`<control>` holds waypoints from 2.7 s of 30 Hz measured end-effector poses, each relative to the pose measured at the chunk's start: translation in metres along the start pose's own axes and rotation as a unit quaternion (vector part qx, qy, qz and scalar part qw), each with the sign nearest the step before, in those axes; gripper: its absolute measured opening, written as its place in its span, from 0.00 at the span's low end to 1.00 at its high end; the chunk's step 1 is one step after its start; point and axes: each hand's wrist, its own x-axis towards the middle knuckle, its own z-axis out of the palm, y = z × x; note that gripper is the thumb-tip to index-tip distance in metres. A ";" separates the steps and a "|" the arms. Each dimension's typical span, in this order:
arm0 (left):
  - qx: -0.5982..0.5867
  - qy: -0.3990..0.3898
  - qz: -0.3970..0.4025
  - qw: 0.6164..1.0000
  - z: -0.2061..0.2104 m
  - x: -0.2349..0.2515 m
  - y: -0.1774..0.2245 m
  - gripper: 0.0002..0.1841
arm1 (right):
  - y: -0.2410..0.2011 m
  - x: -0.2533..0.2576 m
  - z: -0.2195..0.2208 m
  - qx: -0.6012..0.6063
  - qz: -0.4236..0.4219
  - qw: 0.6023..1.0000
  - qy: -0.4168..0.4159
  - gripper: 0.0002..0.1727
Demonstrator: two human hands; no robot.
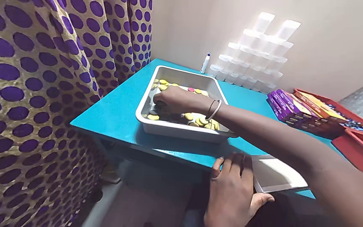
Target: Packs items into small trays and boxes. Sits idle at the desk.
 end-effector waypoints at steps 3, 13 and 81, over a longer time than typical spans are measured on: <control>0.004 0.003 0.002 1.000 0.000 0.000 0.000 0.43 | -0.001 0.001 -0.005 -0.017 0.008 1.000 -0.016 0.08; -0.017 -0.006 -0.004 1.000 -0.002 0.001 0.000 0.42 | -0.017 -0.009 -0.012 0.078 -0.028 0.995 0.048 0.11; 0.028 0.013 0.009 0.999 -0.002 0.001 -0.005 0.41 | 0.006 -0.048 -0.005 0.038 -0.052 0.997 -0.035 0.10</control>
